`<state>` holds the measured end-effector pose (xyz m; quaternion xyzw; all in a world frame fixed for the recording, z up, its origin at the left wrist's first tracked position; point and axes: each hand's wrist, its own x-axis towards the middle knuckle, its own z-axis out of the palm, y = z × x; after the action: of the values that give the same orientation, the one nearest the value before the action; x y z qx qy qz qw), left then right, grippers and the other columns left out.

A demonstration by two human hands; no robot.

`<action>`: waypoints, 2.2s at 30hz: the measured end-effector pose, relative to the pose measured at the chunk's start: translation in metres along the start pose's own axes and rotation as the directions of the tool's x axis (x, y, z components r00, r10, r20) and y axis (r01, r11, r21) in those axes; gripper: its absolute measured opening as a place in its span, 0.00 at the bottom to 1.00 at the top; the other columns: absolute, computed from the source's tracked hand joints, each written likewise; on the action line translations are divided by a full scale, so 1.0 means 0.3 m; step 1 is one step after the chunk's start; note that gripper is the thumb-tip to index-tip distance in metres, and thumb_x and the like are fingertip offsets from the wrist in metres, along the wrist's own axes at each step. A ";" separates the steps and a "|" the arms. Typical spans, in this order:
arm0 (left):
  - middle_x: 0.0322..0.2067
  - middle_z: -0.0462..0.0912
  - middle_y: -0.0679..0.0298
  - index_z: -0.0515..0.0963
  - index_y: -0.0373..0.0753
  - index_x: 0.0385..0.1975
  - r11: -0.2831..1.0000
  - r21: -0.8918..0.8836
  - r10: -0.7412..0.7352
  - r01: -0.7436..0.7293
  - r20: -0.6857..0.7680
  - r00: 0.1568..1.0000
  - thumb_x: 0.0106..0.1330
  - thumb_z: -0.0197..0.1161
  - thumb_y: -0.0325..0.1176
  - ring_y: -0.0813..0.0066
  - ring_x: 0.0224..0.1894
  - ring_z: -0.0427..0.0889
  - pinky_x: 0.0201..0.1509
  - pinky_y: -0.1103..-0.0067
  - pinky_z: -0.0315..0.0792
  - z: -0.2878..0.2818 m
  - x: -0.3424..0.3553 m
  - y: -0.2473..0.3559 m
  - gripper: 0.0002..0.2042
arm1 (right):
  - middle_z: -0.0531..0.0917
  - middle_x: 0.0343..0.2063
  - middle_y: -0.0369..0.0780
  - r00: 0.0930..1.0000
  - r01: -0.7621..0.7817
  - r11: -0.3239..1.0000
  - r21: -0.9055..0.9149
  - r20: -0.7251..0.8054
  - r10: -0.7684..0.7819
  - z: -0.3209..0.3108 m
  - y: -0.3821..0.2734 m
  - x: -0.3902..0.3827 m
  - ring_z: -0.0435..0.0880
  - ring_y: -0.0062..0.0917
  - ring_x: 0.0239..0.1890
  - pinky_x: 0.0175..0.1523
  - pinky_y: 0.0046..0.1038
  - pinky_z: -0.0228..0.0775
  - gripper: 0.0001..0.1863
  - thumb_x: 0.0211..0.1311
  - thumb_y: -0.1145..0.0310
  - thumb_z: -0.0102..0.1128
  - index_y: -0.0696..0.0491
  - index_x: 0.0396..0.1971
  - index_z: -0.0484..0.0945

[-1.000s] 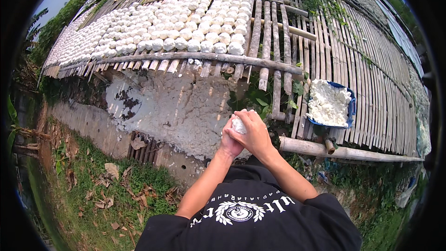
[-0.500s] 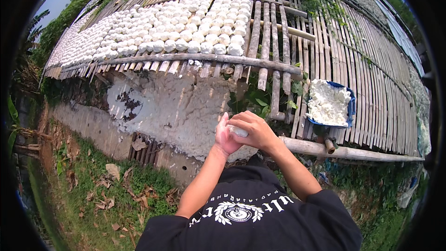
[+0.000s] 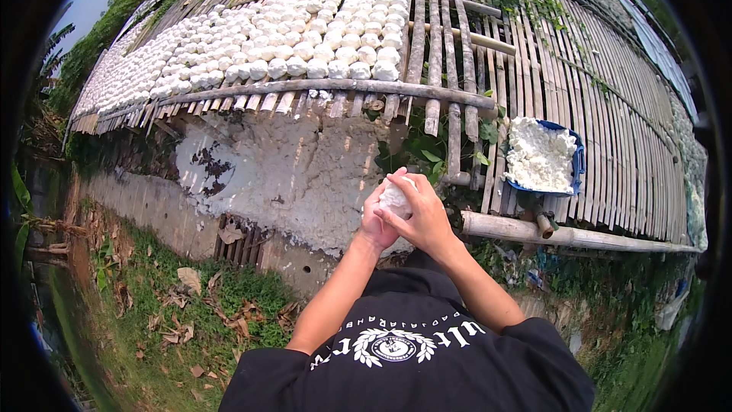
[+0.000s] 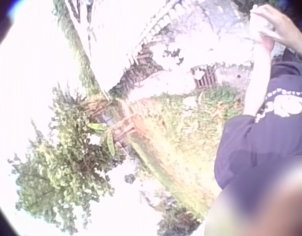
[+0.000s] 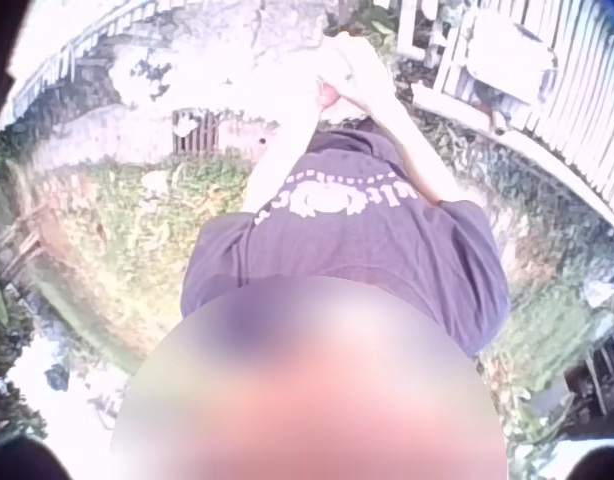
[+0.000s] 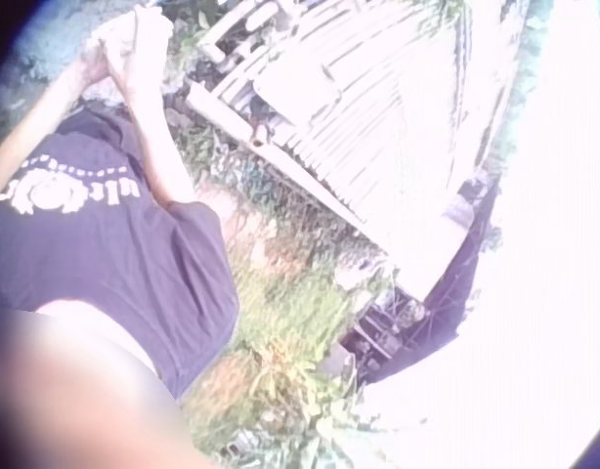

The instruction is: The person repeatedly scoops a white dough-like material from a blue tray, rolls it into a ball between their hands, and places it on a bamboo rack. The process is repeated continuously throughout the clip.

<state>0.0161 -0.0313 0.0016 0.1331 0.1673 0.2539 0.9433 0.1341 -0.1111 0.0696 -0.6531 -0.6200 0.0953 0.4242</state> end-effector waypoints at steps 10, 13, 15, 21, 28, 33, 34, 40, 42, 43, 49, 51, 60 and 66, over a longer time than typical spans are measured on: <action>0.61 0.84 0.55 0.76 0.41 0.67 0.970 -0.192 -0.142 0.148 0.046 0.989 0.85 0.42 0.56 0.57 0.63 0.85 0.69 0.59 0.79 -0.093 -0.020 0.021 0.28 | 0.83 0.47 0.46 0.999 -0.028 1.000 -0.006 -0.029 0.028 0.045 -0.057 -0.015 0.83 0.44 0.49 0.55 0.43 0.79 0.28 0.55 0.63 0.77 0.52 0.58 0.83; 0.61 0.84 0.55 0.76 0.40 0.67 0.957 -0.185 -0.219 0.224 0.044 0.975 0.86 0.42 0.55 0.57 0.63 0.85 0.69 0.59 0.80 -0.072 -0.046 0.032 0.28 | 0.85 0.49 0.47 0.996 -0.069 0.996 0.053 0.055 0.066 0.048 -0.067 -0.023 0.87 0.47 0.49 0.55 0.41 0.81 0.26 0.56 0.63 0.79 0.52 0.56 0.85; 0.61 0.84 0.54 0.76 0.40 0.67 0.946 -0.178 -0.267 0.270 0.040 0.963 0.86 0.42 0.55 0.58 0.63 0.85 0.68 0.59 0.80 -0.061 -0.063 0.038 0.28 | 0.86 0.48 0.46 0.998 0.029 0.988 0.150 0.049 -0.037 0.055 -0.076 -0.030 0.87 0.44 0.47 0.54 0.39 0.82 0.26 0.56 0.62 0.80 0.53 0.55 0.85; 0.62 0.83 0.50 0.74 0.37 0.70 0.912 -0.259 -0.299 0.319 0.114 0.947 0.85 0.39 0.59 0.54 0.65 0.84 0.73 0.57 0.77 -0.107 -0.088 0.044 0.33 | 0.86 0.46 0.43 0.997 -0.053 0.998 0.016 0.050 0.053 0.065 -0.078 -0.025 0.86 0.40 0.50 0.55 0.41 0.80 0.27 0.54 0.62 0.80 0.50 0.56 0.86; 0.75 0.69 0.42 0.69 0.39 0.75 0.925 -0.284 -0.225 0.253 0.127 0.966 0.85 0.36 0.59 0.41 0.76 0.69 0.81 0.49 0.64 -0.070 -0.086 0.038 0.34 | 0.85 0.50 0.44 0.985 0.172 0.981 -0.089 0.022 -0.171 0.046 -0.124 -0.039 0.88 0.40 0.49 0.52 0.40 0.82 0.32 0.53 0.56 0.84 0.50 0.58 0.84; 0.81 0.56 0.39 0.62 0.44 0.81 0.945 -0.286 -0.115 0.160 0.168 0.979 0.81 0.32 0.69 0.34 0.81 0.59 0.82 0.42 0.57 0.028 -0.119 0.033 0.41 | 0.84 0.51 0.46 0.997 0.026 1.000 -0.003 0.072 -0.025 0.050 -0.147 -0.055 0.87 0.44 0.51 0.56 0.42 0.82 0.32 0.55 0.61 0.82 0.53 0.60 0.83; 0.82 0.54 0.38 0.60 0.44 0.82 0.945 -0.268 -0.160 0.187 0.120 0.980 0.80 0.29 0.72 0.32 0.82 0.56 0.83 0.40 0.54 0.037 -0.126 0.035 0.44 | 0.84 0.52 0.46 0.987 0.077 0.995 0.063 0.134 -0.085 0.049 -0.142 -0.056 0.87 0.44 0.51 0.56 0.41 0.82 0.32 0.55 0.62 0.82 0.53 0.60 0.83; 0.81 0.54 0.34 0.60 0.43 0.82 0.844 -0.431 -0.224 0.318 0.255 0.941 0.82 0.29 0.70 0.32 0.82 0.55 0.83 0.41 0.55 0.024 -0.127 0.045 0.42 | 0.82 0.57 0.45 0.973 -0.090 0.993 0.081 0.222 0.070 0.020 -0.118 -0.066 0.84 0.44 0.58 0.62 0.45 0.78 0.33 0.54 0.54 0.83 0.50 0.60 0.84; 0.79 0.61 0.39 0.68 0.39 0.76 0.908 -0.285 -0.245 0.306 0.230 0.942 0.83 0.33 0.68 0.32 0.79 0.62 0.81 0.41 0.59 0.016 -0.126 0.031 0.40 | 0.82 0.58 0.45 0.968 -0.071 0.988 0.134 0.246 0.036 0.012 -0.124 -0.061 0.83 0.45 0.59 0.63 0.46 0.77 0.35 0.53 0.51 0.84 0.49 0.60 0.84; 0.79 0.61 0.39 0.68 0.40 0.76 0.922 -0.213 -0.267 0.324 0.258 0.929 0.83 0.33 0.68 0.32 0.79 0.62 0.81 0.41 0.60 0.016 -0.126 0.022 0.40 | 0.83 0.56 0.47 0.962 0.193 0.978 0.081 0.179 -0.205 0.008 -0.129 -0.059 0.84 0.43 0.55 0.61 0.42 0.77 0.35 0.54 0.54 0.83 0.52 0.61 0.83; 0.81 0.57 0.40 0.64 0.47 0.79 0.997 -0.058 0.047 -0.045 0.023 0.999 0.81 0.32 0.72 0.36 0.83 0.55 0.84 0.43 0.55 0.021 -0.122 0.009 0.41 | 0.82 0.58 0.46 0.995 0.043 0.997 -0.070 0.097 -0.036 -0.007 -0.155 -0.051 0.83 0.46 0.58 0.61 0.43 0.78 0.37 0.51 0.54 0.85 0.49 0.62 0.83; 0.81 0.57 0.41 0.65 0.47 0.79 0.982 -0.181 -0.032 0.050 0.104 0.994 0.82 0.32 0.71 0.36 0.83 0.55 0.84 0.43 0.55 0.015 -0.123 0.022 0.40 | 0.82 0.57 0.46 0.985 -0.058 0.998 -0.026 0.164 0.061 -0.002 -0.148 -0.053 0.84 0.44 0.57 0.60 0.43 0.78 0.37 0.53 0.55 0.83 0.48 0.63 0.81; 0.71 0.75 0.47 0.70 0.39 0.74 0.921 -0.241 -0.253 0.307 0.232 0.939 0.84 0.36 0.65 0.48 0.73 0.76 0.78 0.53 0.70 -0.026 -0.127 0.031 0.37 | 0.84 0.50 0.42 0.962 0.199 0.976 -0.088 0.209 -0.177 -0.013 -0.120 -0.033 0.85 0.39 0.53 0.58 0.40 0.79 0.32 0.54 0.57 0.81 0.47 0.60 0.82; 0.69 0.78 0.50 0.70 0.40 0.75 0.891 -0.305 -0.256 0.335 0.271 0.928 0.86 0.36 0.59 0.51 0.69 0.80 0.75 0.52 0.73 -0.049 -0.126 0.045 0.33 | 0.83 0.55 0.44 0.912 0.391 0.897 -0.206 0.222 -0.346 -0.045 -0.138 0.000 0.85 0.40 0.53 0.59 0.39 0.79 0.33 0.55 0.54 0.82 0.45 0.61 0.82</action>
<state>-0.0263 -0.0373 0.0020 -0.0344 0.0312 0.1154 0.9922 0.1125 -0.1225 0.1059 -0.5595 -0.7754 -0.0062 0.2927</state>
